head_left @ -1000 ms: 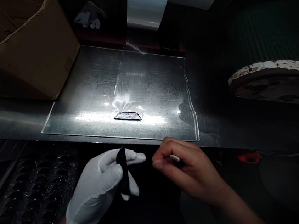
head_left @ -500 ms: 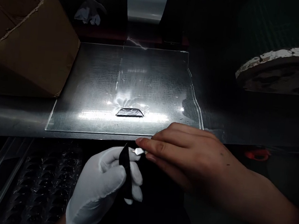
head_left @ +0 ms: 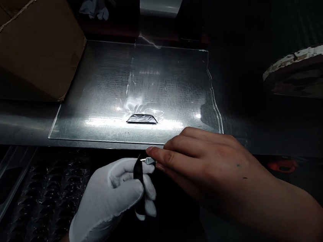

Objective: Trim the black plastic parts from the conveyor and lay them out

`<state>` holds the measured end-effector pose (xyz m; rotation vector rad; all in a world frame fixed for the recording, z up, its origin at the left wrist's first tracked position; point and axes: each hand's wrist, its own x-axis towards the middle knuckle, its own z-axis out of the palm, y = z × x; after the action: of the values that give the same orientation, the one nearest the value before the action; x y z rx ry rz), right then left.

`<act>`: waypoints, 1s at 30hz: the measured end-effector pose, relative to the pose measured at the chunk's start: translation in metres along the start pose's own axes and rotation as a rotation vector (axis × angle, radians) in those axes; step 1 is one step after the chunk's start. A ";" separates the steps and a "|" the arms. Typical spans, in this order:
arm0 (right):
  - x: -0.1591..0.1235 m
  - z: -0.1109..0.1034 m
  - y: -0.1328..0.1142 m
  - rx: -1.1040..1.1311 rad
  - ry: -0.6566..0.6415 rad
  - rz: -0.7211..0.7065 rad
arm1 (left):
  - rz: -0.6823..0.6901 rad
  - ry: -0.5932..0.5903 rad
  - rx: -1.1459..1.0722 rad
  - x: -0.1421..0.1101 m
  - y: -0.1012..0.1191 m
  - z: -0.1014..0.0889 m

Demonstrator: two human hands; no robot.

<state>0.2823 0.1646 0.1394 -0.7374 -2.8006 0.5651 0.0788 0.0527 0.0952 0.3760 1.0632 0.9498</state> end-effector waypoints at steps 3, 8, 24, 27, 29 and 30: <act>-0.002 0.000 0.000 -0.019 0.001 -0.002 | 0.001 -0.012 0.008 0.000 0.001 0.000; -0.001 0.003 0.001 -0.055 0.009 -0.002 | -0.024 0.001 0.051 0.000 0.003 0.000; -0.003 0.004 0.001 0.070 0.050 0.036 | -0.019 0.062 -0.034 -0.003 0.006 0.011; -0.002 0.005 0.001 0.087 0.036 0.033 | -0.011 0.079 -0.032 -0.003 0.005 0.009; -0.002 0.005 0.001 0.112 0.044 0.057 | 0.027 0.099 -0.028 -0.002 0.004 0.005; -0.003 0.005 0.000 0.130 0.050 0.071 | 0.059 0.097 -0.034 -0.001 0.004 0.003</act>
<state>0.2833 0.1619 0.1343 -0.8148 -2.6711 0.7226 0.0791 0.0542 0.0997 0.3378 1.1279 1.0463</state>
